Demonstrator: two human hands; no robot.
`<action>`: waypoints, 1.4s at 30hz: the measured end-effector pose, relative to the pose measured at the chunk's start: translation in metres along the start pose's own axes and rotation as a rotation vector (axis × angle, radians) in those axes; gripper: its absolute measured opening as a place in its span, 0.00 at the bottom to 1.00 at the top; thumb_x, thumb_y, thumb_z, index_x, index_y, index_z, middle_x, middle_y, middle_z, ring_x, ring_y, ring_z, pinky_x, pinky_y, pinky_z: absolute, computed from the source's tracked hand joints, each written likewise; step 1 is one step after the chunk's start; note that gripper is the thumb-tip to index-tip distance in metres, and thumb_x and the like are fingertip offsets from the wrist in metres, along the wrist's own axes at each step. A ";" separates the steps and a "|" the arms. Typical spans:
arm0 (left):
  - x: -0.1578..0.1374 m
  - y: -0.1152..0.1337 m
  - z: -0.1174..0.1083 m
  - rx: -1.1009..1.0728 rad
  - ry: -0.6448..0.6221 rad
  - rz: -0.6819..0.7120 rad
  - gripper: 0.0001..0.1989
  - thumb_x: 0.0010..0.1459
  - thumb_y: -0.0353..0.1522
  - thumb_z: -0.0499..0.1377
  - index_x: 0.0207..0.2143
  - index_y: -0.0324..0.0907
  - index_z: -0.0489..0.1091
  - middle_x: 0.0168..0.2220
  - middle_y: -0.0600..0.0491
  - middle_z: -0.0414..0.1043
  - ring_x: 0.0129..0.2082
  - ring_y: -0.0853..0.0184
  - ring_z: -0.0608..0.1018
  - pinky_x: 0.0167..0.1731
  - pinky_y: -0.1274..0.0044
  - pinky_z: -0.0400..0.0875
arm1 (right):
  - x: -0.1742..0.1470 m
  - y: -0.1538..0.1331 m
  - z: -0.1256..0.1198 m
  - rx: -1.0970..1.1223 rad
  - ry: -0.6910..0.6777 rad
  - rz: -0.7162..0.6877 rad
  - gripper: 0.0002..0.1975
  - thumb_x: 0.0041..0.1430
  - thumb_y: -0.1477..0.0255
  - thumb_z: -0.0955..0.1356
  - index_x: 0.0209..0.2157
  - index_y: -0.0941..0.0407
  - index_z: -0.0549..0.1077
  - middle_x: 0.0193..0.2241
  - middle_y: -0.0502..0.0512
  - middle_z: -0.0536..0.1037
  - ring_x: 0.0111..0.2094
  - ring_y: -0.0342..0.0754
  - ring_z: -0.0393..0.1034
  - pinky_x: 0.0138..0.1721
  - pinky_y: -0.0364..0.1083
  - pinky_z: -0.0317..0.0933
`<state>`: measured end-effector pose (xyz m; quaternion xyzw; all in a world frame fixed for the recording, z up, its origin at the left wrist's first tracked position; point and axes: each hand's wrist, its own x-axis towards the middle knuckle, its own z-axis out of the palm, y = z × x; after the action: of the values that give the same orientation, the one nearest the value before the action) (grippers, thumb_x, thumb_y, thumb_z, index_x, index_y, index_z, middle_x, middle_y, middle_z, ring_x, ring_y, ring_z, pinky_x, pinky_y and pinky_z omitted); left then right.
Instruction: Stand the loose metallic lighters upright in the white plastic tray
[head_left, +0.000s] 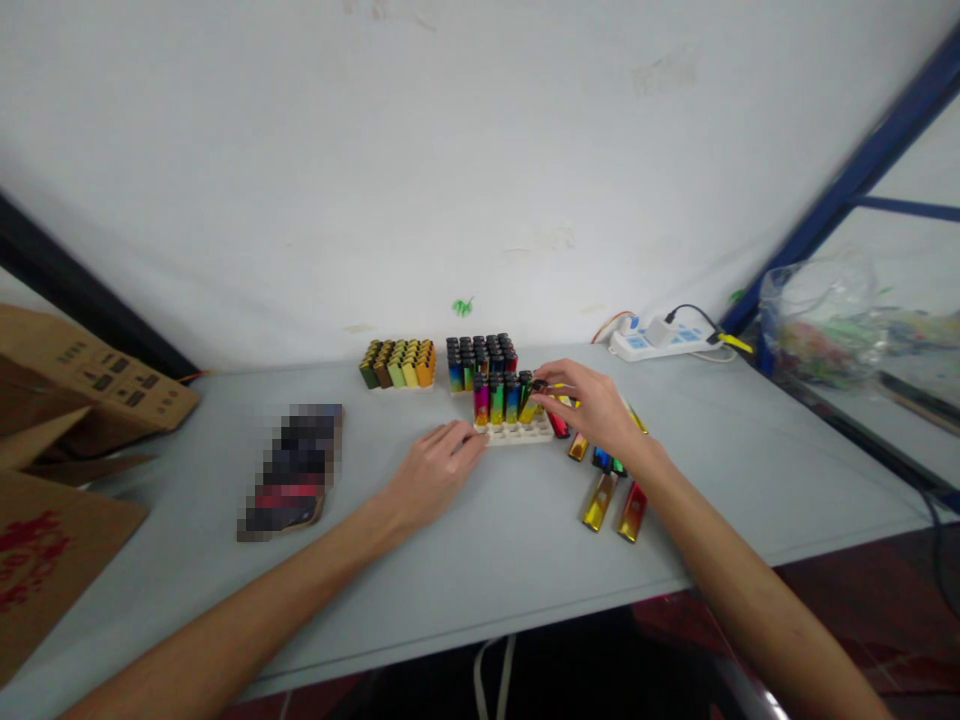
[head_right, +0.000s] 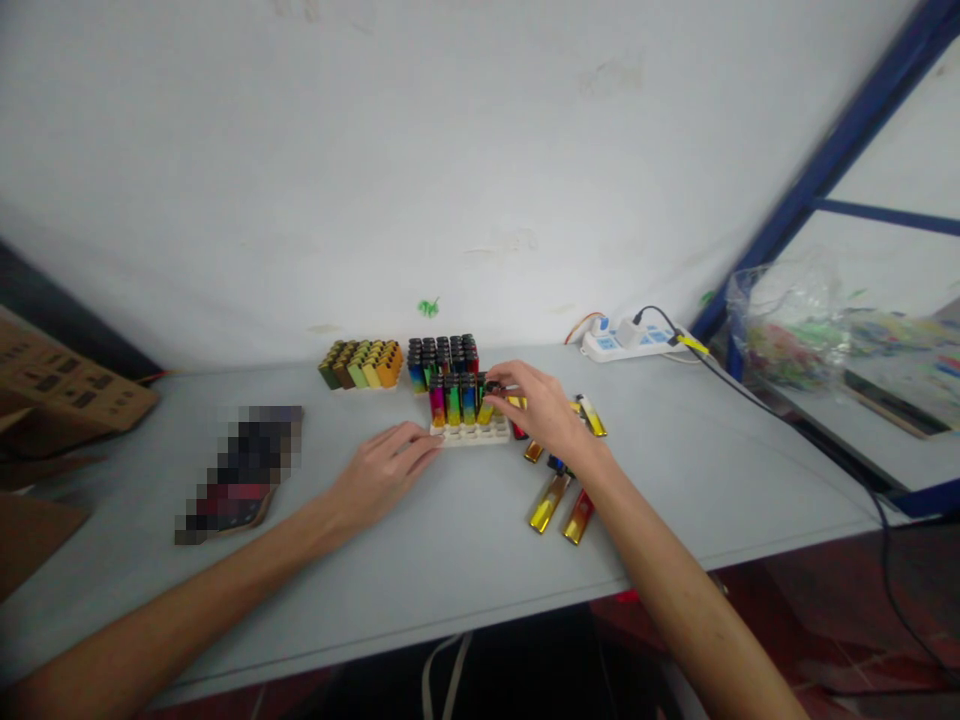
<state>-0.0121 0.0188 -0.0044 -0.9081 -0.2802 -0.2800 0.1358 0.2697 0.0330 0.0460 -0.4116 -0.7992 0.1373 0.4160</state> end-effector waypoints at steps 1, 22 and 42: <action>0.000 0.000 0.000 0.005 0.004 0.002 0.11 0.75 0.29 0.52 0.44 0.40 0.74 0.38 0.50 0.74 0.37 0.64 0.80 0.42 0.71 0.79 | 0.000 0.001 0.000 -0.021 0.005 -0.004 0.12 0.69 0.62 0.71 0.50 0.52 0.75 0.43 0.55 0.83 0.43 0.51 0.82 0.47 0.51 0.79; 0.002 -0.001 -0.002 0.021 0.050 0.028 0.09 0.75 0.29 0.53 0.45 0.38 0.74 0.38 0.49 0.75 0.36 0.63 0.80 0.40 0.71 0.78 | -0.004 0.046 -0.044 -0.376 0.014 0.119 0.12 0.72 0.66 0.66 0.47 0.56 0.80 0.41 0.61 0.80 0.44 0.56 0.76 0.51 0.55 0.69; 0.003 -0.002 -0.004 0.051 0.073 0.038 0.10 0.74 0.28 0.53 0.43 0.39 0.74 0.37 0.50 0.76 0.35 0.64 0.80 0.39 0.72 0.77 | -0.004 0.047 -0.037 -0.287 0.069 0.129 0.15 0.74 0.63 0.64 0.53 0.54 0.77 0.44 0.60 0.77 0.41 0.52 0.76 0.46 0.50 0.71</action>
<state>-0.0127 0.0199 0.0003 -0.8987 -0.2647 -0.3032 0.1743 0.3256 0.0547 0.0404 -0.5218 -0.7676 0.0339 0.3706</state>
